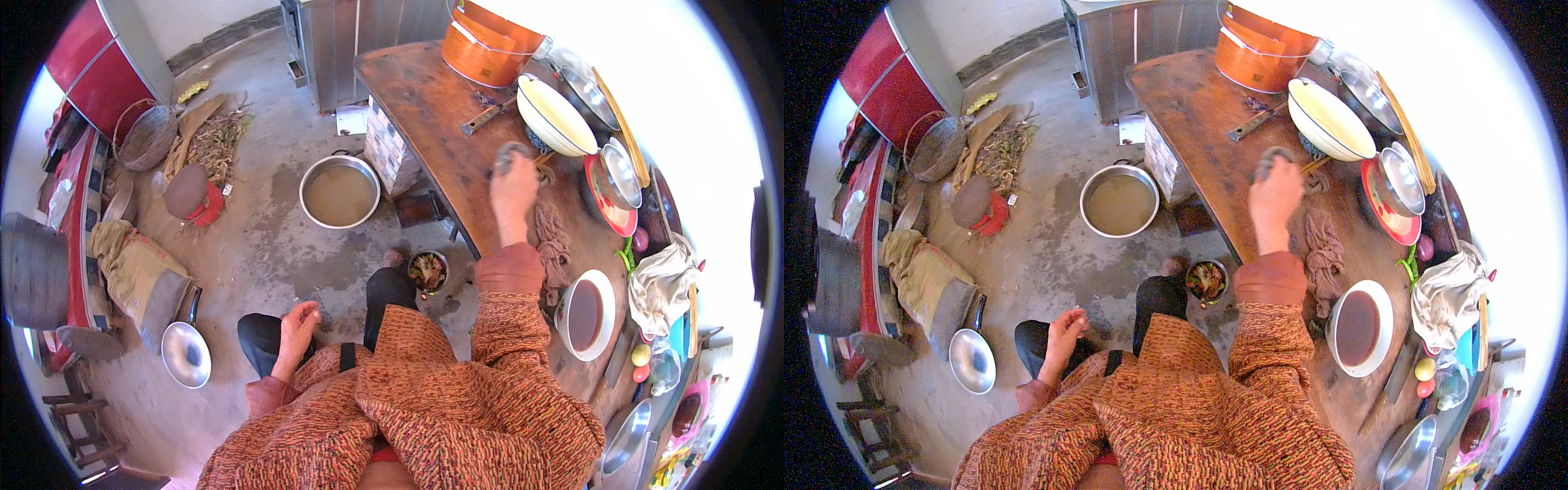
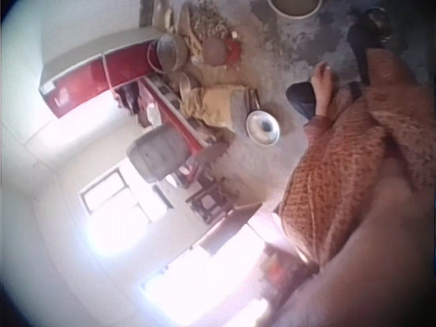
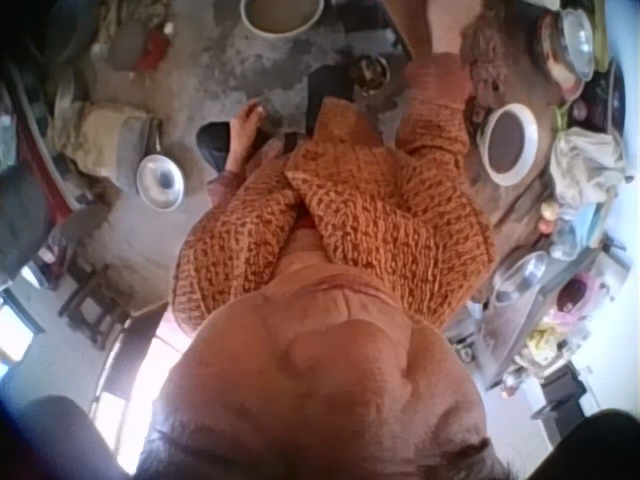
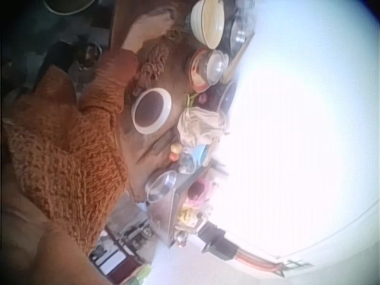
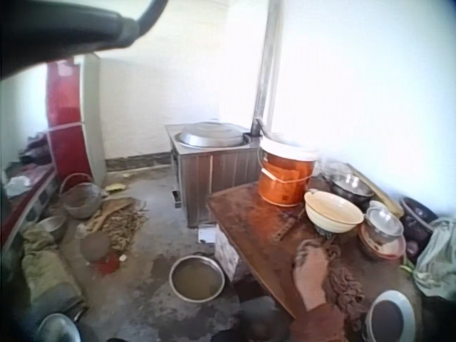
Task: The person scrubs a yellow bowl with a cloth, rinses it, and wipes it dry. They then place the bowl on a wooden table and wipe the table surface. Finally, they pick up a metal bowl containing food scraps and walk toward a doorway.
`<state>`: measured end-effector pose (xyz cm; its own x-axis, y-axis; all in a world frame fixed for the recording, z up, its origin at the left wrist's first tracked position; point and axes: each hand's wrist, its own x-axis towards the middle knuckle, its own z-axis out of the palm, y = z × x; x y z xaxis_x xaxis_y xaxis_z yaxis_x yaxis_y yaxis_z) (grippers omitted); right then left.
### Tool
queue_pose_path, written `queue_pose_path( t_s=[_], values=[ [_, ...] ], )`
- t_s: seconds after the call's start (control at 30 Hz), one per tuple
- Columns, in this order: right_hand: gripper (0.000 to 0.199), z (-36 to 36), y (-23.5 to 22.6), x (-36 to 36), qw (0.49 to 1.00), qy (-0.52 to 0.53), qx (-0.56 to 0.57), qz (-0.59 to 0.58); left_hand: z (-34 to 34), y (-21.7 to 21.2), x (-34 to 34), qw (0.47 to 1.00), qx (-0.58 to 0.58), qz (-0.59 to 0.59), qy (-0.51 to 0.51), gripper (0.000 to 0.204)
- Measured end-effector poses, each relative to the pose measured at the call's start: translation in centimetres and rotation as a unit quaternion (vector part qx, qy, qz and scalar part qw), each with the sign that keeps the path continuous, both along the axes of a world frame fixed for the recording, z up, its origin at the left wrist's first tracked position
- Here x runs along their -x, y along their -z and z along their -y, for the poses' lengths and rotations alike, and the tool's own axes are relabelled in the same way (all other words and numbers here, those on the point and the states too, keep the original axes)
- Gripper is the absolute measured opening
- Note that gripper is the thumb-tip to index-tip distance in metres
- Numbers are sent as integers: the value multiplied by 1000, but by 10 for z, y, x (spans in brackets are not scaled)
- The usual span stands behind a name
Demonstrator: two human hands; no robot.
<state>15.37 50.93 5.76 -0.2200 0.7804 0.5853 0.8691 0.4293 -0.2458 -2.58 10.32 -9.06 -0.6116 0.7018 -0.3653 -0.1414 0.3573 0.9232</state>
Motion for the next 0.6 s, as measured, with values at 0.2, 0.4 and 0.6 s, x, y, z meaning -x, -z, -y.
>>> queue_pose_path(
  t_s=[0.2,0.4,0.6],
  values=[
    [48,-29,46,31,974,-60,91,200,5,9,1,1000,0,-14,3,27],
    [36,-99,34,41,968,-31,157,192,2,-10,-4,1000,6,-7,-13,25],
    [35,-84,24,42,960,-66,137,236,9,3,1,999,-1,-36,-3,26]
  ],
)
